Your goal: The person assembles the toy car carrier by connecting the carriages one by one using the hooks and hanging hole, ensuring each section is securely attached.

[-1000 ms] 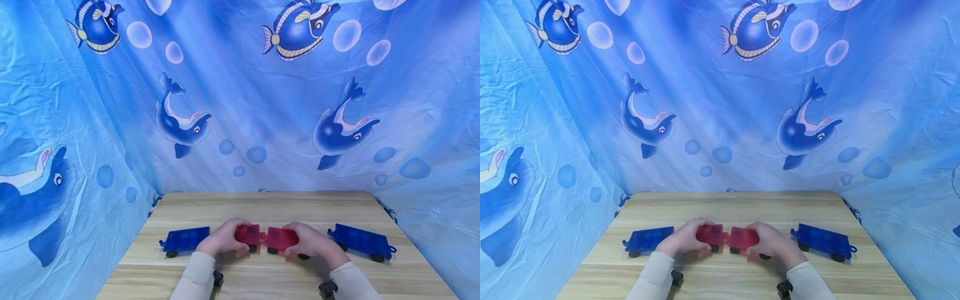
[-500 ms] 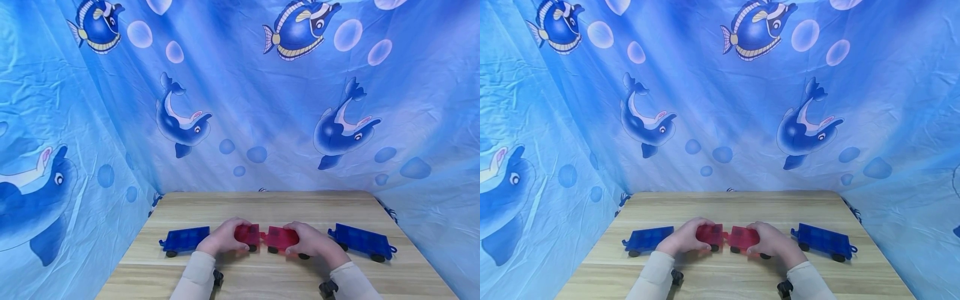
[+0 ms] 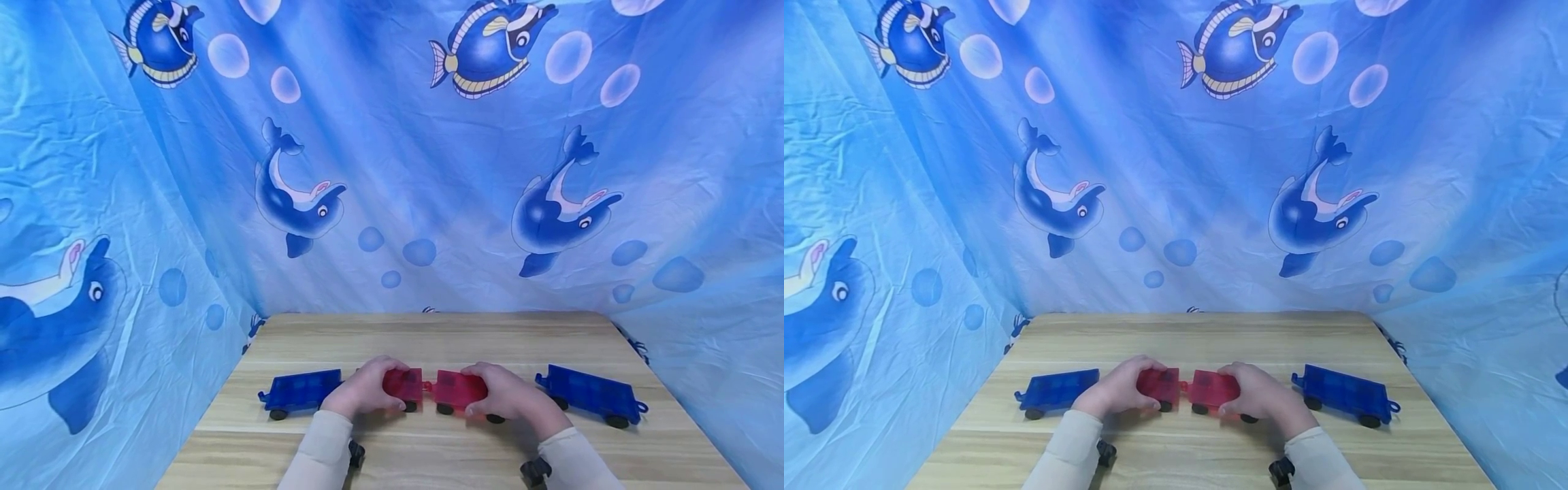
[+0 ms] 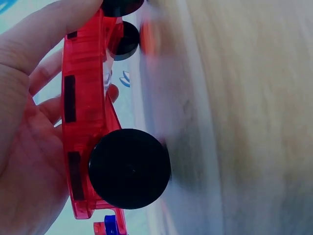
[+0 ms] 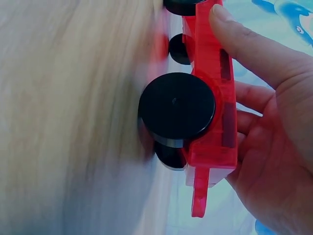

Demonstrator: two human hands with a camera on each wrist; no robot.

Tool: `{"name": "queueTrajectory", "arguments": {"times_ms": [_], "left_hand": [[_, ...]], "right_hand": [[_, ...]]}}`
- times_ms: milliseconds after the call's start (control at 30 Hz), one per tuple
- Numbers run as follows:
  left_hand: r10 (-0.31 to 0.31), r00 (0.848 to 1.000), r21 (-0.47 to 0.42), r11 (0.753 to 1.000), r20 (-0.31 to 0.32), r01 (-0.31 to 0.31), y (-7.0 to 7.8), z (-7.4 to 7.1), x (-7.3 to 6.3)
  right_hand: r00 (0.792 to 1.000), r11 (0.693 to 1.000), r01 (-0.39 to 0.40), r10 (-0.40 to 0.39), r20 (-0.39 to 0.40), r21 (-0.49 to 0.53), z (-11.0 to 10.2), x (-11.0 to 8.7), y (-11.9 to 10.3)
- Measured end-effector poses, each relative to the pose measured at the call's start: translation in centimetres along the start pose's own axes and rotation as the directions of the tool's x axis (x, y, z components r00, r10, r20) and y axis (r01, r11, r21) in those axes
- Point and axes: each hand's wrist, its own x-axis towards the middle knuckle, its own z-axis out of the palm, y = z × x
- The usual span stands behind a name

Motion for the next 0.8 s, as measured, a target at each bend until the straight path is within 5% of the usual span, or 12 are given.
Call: {"name": "queueTrajectory", "arguments": {"times_ms": [800], "left_hand": [[-0.036, 0.999, -0.053, 0.998, 0.032, 0.037, -0.31, -0.51, -0.35]], "right_hand": [[0.999, 0.999, 0.034, -0.034, -0.005, -0.024, 0.35, -0.26, -0.44]]}}
